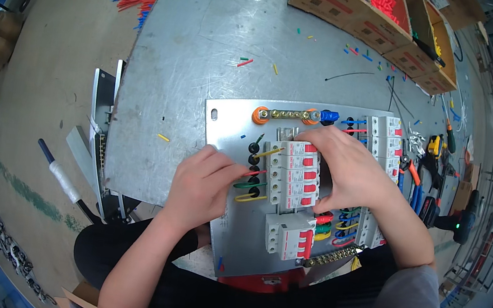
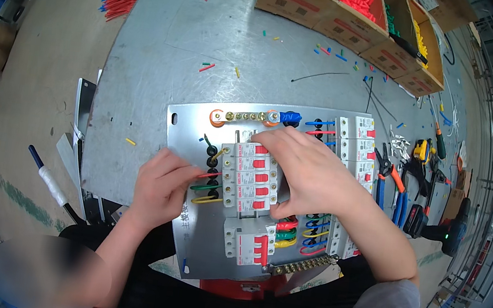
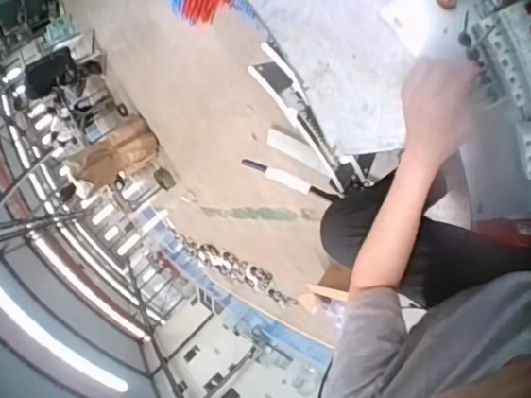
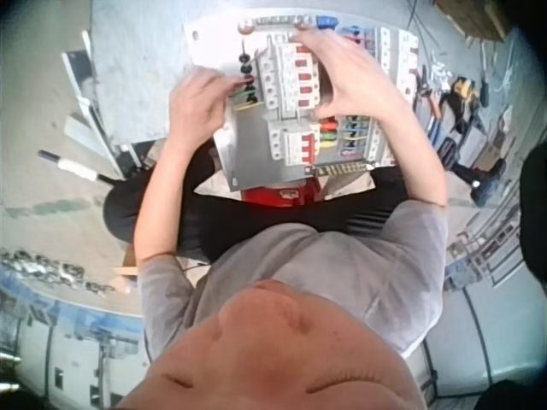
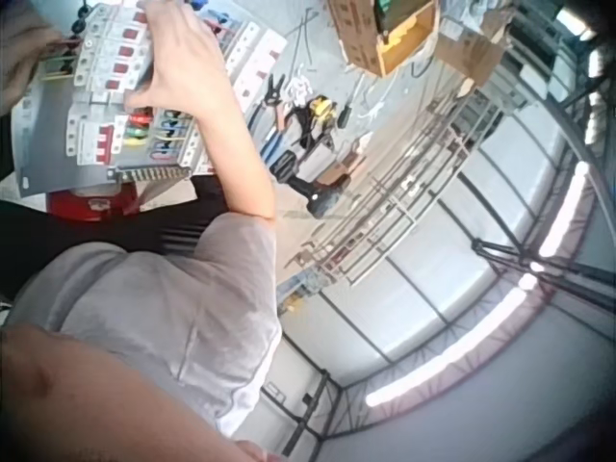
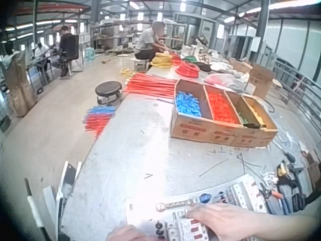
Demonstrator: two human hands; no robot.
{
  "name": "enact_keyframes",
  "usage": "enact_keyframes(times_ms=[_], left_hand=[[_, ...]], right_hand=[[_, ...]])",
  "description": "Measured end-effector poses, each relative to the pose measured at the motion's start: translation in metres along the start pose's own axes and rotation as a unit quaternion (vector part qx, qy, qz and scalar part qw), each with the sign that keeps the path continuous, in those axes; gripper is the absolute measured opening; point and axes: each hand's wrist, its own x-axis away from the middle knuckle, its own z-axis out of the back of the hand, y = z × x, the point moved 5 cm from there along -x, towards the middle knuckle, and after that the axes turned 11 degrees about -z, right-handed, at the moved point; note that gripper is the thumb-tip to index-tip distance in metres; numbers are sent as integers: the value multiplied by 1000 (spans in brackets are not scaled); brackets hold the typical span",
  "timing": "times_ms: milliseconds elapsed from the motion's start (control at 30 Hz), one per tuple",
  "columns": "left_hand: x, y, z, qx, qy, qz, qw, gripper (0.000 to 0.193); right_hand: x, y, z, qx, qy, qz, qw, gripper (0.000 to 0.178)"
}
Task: The person strips wire ends with pliers, inserts them into terminal blocks on a DIN rail, and tightens screws using a power drill. The person also uses a heat gun to shrink heat-shrink tubing on wire connections.
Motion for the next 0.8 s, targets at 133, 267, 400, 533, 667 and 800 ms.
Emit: enact_keyframes(times_ms=[133, 267, 400, 533, 667, 800], left_hand=[[3, -3, 10, 75, 48, 38, 995, 22], [1, -3, 11, 65, 41, 40, 996, 17], [0, -6, 7, 46, 36, 42, 997, 16], [-1, -2, 4, 26, 39, 37, 998, 13], [-1, -2, 2, 25, 37, 44, 998, 13], [-1, -3, 2, 35, 29, 65, 997, 14]], right_hand=[[1, -1, 0, -4, 4, 0, 1000, 105], [2, 0, 0, -4, 9, -1, 1000, 104], [1, 0, 0, -8, 5, 0, 1000, 106], [1, 1, -1, -1, 9, 2, 1000, 107], [2, 1, -1, 1, 4, -3, 1000, 107], [0, 1, 1, -11, 2, -9, 1000, 105]])
